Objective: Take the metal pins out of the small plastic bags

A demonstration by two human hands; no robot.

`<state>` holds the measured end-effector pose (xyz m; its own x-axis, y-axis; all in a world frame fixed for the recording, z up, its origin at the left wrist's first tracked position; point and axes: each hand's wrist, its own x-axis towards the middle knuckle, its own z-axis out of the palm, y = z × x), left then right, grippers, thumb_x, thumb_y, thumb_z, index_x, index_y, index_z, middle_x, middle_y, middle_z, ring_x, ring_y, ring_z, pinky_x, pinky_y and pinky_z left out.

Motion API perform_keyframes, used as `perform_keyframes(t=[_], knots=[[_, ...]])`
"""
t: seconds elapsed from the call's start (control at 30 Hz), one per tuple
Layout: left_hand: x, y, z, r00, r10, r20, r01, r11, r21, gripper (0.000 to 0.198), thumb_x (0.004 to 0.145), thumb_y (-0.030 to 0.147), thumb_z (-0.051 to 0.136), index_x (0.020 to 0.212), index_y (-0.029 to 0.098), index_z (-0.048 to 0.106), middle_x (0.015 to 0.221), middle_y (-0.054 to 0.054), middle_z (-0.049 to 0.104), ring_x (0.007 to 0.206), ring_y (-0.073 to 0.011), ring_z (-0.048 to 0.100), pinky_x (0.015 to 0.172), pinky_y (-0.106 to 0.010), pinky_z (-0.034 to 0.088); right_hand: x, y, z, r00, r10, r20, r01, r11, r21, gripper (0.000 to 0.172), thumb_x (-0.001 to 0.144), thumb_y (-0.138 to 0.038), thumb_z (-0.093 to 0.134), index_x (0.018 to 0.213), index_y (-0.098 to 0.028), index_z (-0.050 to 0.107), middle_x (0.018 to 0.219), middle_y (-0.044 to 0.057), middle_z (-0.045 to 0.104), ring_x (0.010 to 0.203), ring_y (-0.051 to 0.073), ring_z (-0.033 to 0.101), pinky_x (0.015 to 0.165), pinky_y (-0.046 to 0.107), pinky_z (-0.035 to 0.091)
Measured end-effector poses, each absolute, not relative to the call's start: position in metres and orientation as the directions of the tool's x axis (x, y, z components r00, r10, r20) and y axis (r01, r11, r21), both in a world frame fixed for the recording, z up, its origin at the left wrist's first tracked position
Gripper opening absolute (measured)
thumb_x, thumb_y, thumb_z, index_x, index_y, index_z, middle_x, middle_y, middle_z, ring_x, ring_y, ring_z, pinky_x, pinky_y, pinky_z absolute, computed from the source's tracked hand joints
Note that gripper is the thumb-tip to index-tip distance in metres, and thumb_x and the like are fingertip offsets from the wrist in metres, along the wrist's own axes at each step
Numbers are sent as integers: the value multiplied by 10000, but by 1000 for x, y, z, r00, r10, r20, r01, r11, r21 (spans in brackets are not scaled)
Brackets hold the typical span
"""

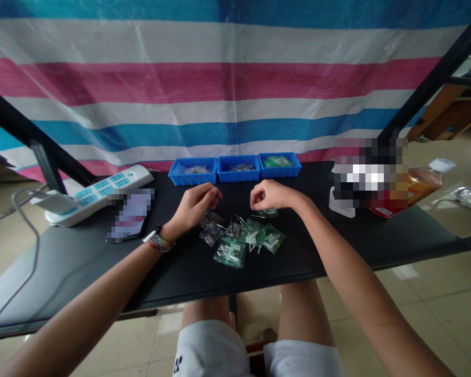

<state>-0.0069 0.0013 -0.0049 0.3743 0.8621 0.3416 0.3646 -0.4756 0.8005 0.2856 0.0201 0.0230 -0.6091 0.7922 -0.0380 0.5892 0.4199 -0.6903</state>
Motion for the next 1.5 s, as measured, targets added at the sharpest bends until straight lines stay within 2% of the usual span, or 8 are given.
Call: perform_keyframes(t=[0.2, 0.37, 0.53, 0.7, 0.8, 1.03, 1.2, 1.5], knots=[[-5, -1, 0, 376, 861, 342, 369, -478, 797, 452, 1077, 554, 530, 917, 173, 711, 766, -36, 669, 691, -173, 641, 653, -283, 501, 281, 6, 39, -582, 787, -204, 748, 420, -514, 116, 752, -275, 855, 826, -196, 812, 815, 1, 745, 699, 128, 608, 613, 252, 350], [-5, -1, 1, 376, 864, 335, 375, -472, 798, 464, 1070, 573, 537, 915, 171, 708, 761, -39, 674, 689, -175, 643, 643, -276, 501, 271, -3, 44, -568, 783, -253, 785, 422, -454, 80, 750, -192, 808, 826, -217, 815, 825, -1, 752, 705, 136, 628, 605, 265, 348], [-5, 0, -1, 380, 866, 326, 383, -468, 797, 466, 1070, 576, 541, 916, 172, 713, 762, -44, 676, 692, -177, 643, 647, -278, 500, 265, 0, 31, -586, 797, -146, 696, 402, -595, 114, 681, -109, 815, 698, -203, 753, 672, -8, 689, 631, 147, 595, 596, 282, 351], [-1, -5, 4, 399, 859, 320, 370, -471, 801, 412, 1019, 577, 630, 1013, 177, 727, 765, -29, 674, 684, -175, 636, 632, -273, 492, 254, 12, 11, -559, 820, 121, 349, 366, -863, 46, 781, -185, 730, 772, -175, 686, 672, -39, 627, 631, 120, 533, 625, 253, 384], [1, -8, 5, 407, 849, 336, 345, -483, 805, 399, 953, 542, 737, 1143, 191, 728, 792, -17, 689, 681, -172, 647, 647, -276, 519, 242, 15, 2, -511, 842, 172, 181, 301, -936, 69, 807, -217, 701, 798, -179, 644, 694, -45, 622, 650, 122, 532, 641, 247, 407], [0, -4, 1, 433, 821, 372, 353, -534, 768, 278, 948, 473, 744, 978, 196, 760, 840, -50, 739, 725, -184, 679, 677, -289, 536, 223, 10, -8, -488, 852, 189, -1, 216, -976, 82, 809, -202, 730, 826, -172, 655, 763, -21, 668, 735, 139, 610, 724, 262, 470], [2, -7, 3, 422, 829, 366, 371, -527, 764, 272, 928, 466, 757, 941, 195, 738, 840, -50, 732, 745, -187, 669, 680, -287, 538, 221, 7, -12, -471, 869, 150, -16, 162, -987, 123, 806, -259, 748, 826, -189, 649, 703, -43, 614, 623, 122, 550, 589, 246, 455], [2, -7, 7, 384, 855, 349, 384, -492, 781, 303, 954, 488, 684, 871, 200, 646, 703, -14, 669, 641, -166, 629, 606, -263, 474, 221, 8, -11, -345, 921, 180, -137, 140, -981, 376, 711, -397, 912, 883, -209, 635, 745, -37, 656, 638, 137, 648, 603, 277, 570]])
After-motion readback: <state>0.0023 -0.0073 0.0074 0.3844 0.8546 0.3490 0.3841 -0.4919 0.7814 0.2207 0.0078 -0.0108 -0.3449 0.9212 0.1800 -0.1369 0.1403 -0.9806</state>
